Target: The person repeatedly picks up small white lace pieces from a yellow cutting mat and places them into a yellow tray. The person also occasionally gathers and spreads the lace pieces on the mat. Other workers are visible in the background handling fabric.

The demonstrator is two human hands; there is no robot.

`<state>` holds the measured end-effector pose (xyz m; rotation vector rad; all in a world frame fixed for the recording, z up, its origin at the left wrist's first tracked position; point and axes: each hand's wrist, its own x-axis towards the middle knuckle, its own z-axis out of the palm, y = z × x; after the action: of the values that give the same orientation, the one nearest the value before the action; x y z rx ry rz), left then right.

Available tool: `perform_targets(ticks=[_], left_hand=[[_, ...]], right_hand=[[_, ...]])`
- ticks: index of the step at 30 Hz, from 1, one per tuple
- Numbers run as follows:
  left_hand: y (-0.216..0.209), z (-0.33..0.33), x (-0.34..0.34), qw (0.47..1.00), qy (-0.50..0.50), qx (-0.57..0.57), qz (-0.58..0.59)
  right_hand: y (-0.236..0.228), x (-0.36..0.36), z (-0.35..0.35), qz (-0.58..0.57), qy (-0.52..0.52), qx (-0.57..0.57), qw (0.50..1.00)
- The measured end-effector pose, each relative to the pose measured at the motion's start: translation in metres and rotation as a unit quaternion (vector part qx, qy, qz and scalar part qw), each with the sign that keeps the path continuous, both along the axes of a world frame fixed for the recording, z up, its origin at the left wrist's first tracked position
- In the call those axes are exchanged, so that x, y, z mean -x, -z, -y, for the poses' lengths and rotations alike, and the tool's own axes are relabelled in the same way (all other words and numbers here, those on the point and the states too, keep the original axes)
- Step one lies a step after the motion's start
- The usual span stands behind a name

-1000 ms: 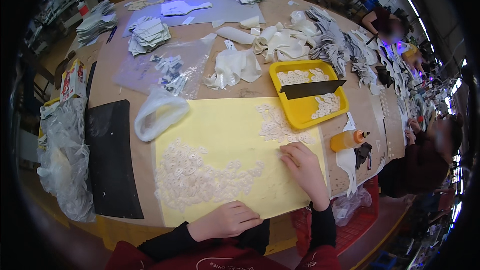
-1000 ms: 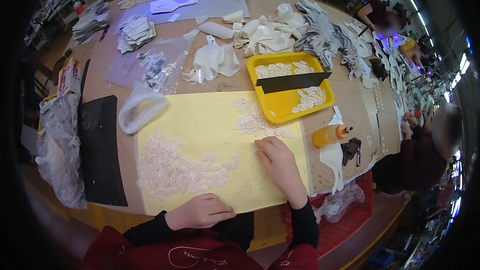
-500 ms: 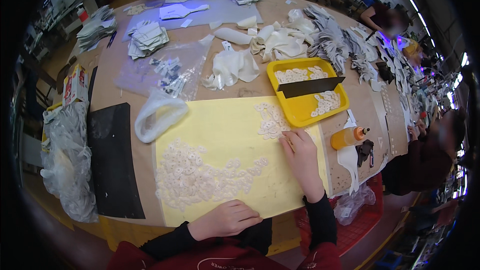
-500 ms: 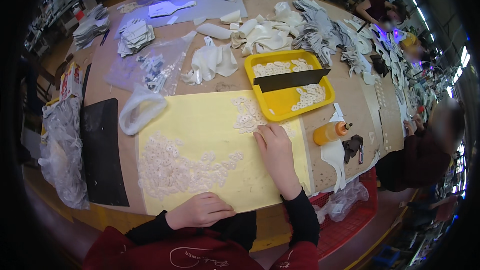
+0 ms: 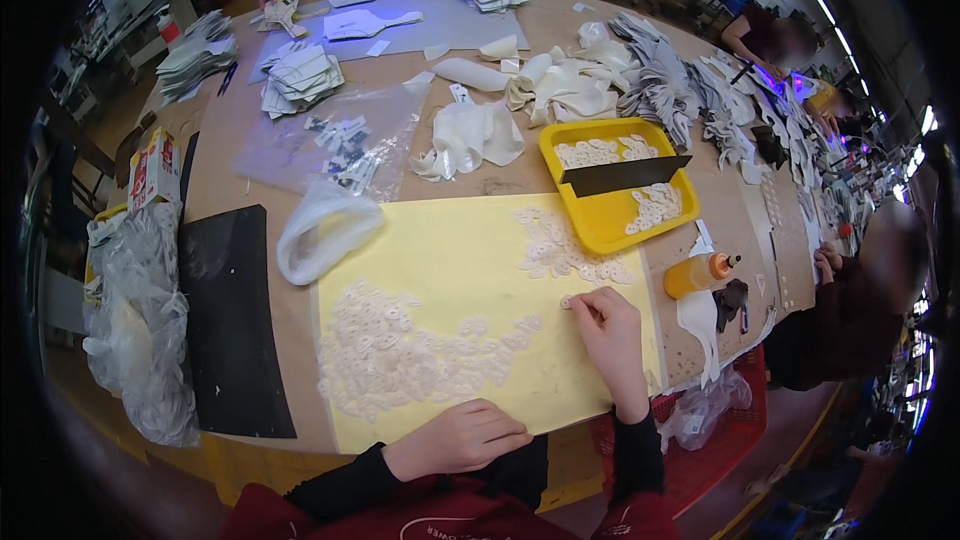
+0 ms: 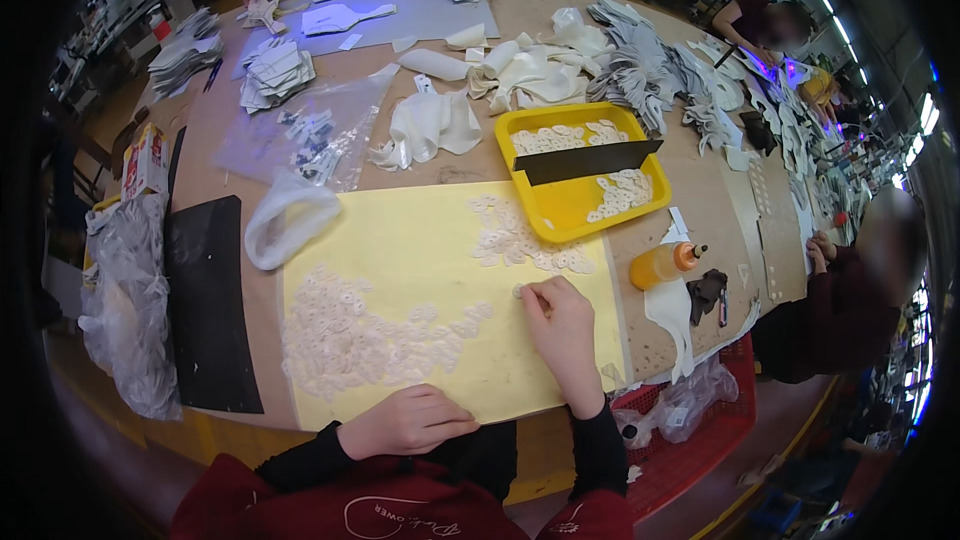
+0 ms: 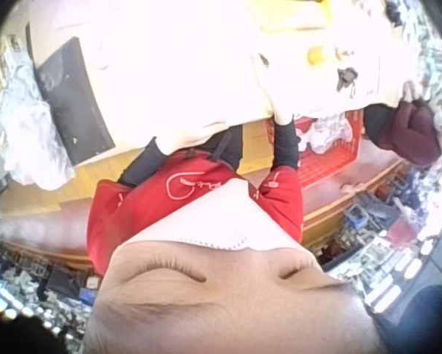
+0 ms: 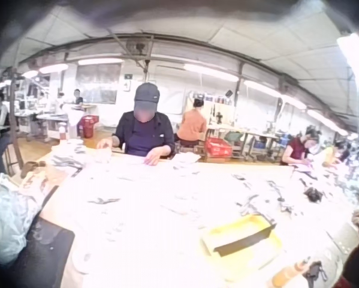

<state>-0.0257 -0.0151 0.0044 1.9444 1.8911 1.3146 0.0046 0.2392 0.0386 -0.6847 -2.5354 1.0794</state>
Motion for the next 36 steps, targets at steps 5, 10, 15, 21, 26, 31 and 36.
perform_targets(ticks=[5, 10, 15, 21, 26, 31, 36], left_hand=[[0.006, 0.001, -0.001, 1.0, 0.015, 0.013, 0.0], [0.006, 0.002, 0.0, 0.999, 0.027, 0.024, -0.009], [0.004, 0.0, 0.002, 0.999, 0.022, 0.026, -0.001], [0.008, 0.004, 0.0, 0.999, 0.018, 0.03, 0.002], [0.008, 0.003, 0.001, 0.999, 0.026, 0.033, -0.005], [0.005, 0.0, 0.0, 0.999, 0.023, 0.025, -0.006], [-0.001, 0.002, 0.001, 1.0, 0.005, 0.015, -0.009]], right_hand=[[0.002, -0.028, -0.006, 0.007, 0.034, -0.117, 0.992], [0.007, -0.014, -0.018, -0.043, -0.087, -0.085, 0.992], [0.016, 0.004, 0.015, -0.031, -0.137, -0.076, 0.987], [-0.013, 0.015, 0.029, -0.065, -0.14, -0.06, 0.986], [-0.013, 0.036, -0.003, -0.052, -0.092, -0.194, 0.975], [0.009, 0.037, -0.01, 0.012, -0.092, -0.21, 0.973], [-0.003, 0.027, -0.01, 0.061, -0.092, -0.126, 0.986]])
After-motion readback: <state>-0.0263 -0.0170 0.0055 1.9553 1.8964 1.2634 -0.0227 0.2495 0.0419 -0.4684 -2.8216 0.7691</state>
